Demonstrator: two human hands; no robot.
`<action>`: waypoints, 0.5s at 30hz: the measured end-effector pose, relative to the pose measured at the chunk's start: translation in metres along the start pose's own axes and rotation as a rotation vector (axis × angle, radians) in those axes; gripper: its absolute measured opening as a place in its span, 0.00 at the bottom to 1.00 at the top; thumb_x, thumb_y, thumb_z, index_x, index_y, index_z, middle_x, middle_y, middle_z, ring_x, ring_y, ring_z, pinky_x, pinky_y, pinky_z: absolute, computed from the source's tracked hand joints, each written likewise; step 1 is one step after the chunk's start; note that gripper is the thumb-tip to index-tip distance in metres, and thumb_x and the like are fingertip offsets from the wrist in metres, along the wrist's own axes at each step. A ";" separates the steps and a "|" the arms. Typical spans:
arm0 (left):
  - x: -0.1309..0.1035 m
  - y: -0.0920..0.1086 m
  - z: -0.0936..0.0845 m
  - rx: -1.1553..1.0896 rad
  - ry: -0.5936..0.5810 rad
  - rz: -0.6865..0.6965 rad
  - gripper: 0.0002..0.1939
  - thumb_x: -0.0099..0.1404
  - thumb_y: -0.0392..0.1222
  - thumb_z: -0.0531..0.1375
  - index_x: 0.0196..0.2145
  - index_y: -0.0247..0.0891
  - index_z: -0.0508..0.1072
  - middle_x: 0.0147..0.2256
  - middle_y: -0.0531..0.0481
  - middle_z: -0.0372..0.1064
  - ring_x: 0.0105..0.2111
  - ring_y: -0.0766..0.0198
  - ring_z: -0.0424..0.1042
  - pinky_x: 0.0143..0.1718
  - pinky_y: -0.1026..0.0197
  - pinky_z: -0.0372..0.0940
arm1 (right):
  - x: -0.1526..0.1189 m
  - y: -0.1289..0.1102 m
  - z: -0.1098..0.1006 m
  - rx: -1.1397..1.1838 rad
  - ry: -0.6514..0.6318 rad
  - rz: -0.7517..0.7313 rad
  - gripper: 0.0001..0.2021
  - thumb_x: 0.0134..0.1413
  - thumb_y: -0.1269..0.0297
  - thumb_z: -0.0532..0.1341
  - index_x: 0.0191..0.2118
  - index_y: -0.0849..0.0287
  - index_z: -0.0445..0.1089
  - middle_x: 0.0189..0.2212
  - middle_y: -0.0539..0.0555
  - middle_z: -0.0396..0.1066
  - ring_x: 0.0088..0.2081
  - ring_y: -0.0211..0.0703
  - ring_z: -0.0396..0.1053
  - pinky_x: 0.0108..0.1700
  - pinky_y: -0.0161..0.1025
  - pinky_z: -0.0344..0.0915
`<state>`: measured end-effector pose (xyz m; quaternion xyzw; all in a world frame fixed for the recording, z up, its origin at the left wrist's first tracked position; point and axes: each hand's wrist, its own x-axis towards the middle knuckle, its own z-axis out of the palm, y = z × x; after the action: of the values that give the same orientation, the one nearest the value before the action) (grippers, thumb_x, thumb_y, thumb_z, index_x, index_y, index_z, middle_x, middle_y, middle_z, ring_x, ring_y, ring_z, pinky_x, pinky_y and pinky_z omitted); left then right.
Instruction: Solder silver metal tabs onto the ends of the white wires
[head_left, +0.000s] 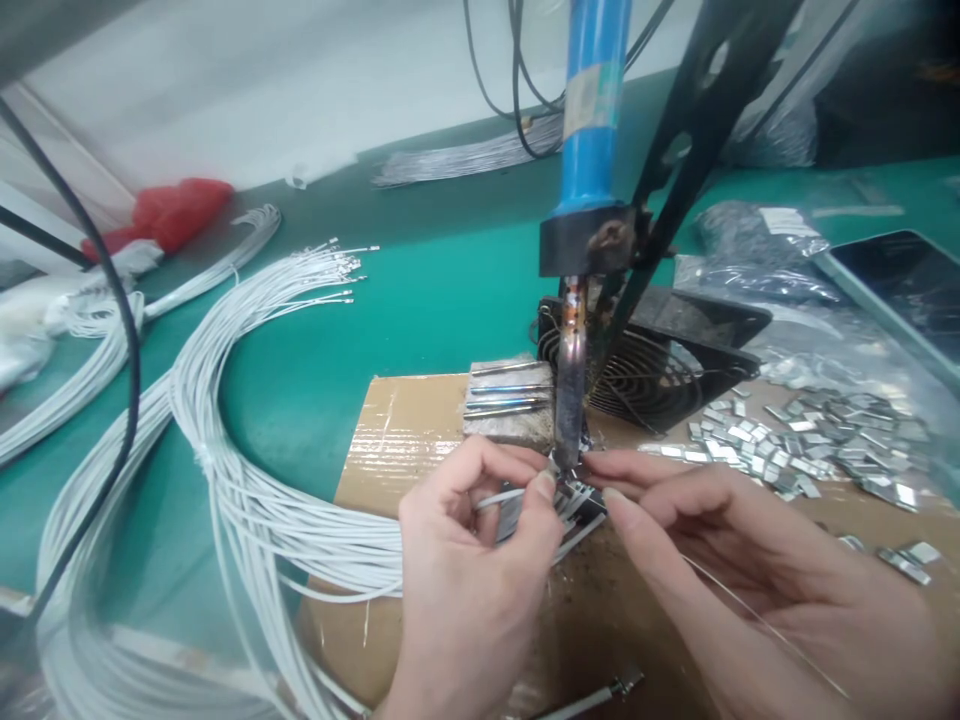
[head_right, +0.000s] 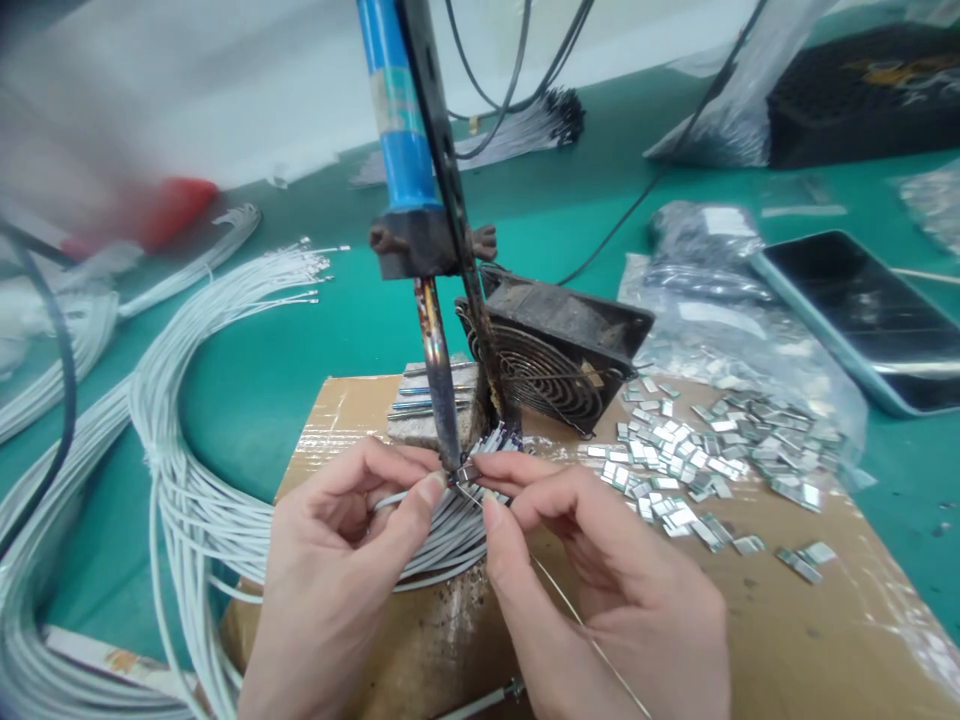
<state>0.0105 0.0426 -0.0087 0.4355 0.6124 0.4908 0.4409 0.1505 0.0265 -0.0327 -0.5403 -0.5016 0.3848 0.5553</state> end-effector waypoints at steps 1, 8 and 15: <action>0.000 0.001 0.001 -0.001 0.005 0.002 0.09 0.59 0.31 0.66 0.24 0.42 0.75 0.30 0.56 0.79 0.29 0.69 0.75 0.27 0.72 0.65 | 0.000 0.000 0.000 -0.004 -0.005 -0.010 0.09 0.59 0.66 0.70 0.28 0.52 0.73 0.43 0.48 0.84 0.41 0.42 0.85 0.46 0.27 0.77; 0.004 0.004 0.003 0.018 0.037 0.004 0.08 0.56 0.31 0.67 0.23 0.41 0.75 0.28 0.56 0.79 0.29 0.69 0.76 0.28 0.72 0.66 | 0.001 0.001 0.000 -0.033 -0.018 -0.018 0.09 0.60 0.66 0.69 0.28 0.52 0.72 0.42 0.47 0.84 0.41 0.40 0.85 0.47 0.27 0.76; 0.001 0.002 0.004 0.039 0.023 0.010 0.09 0.57 0.31 0.66 0.23 0.41 0.75 0.28 0.57 0.79 0.29 0.70 0.76 0.27 0.74 0.66 | 0.001 0.001 0.000 -0.042 0.002 0.003 0.08 0.58 0.64 0.70 0.29 0.52 0.74 0.42 0.49 0.84 0.40 0.43 0.85 0.45 0.29 0.78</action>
<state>0.0143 0.0447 -0.0072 0.4412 0.6247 0.4859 0.4231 0.1506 0.0274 -0.0332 -0.5533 -0.5081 0.3744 0.5437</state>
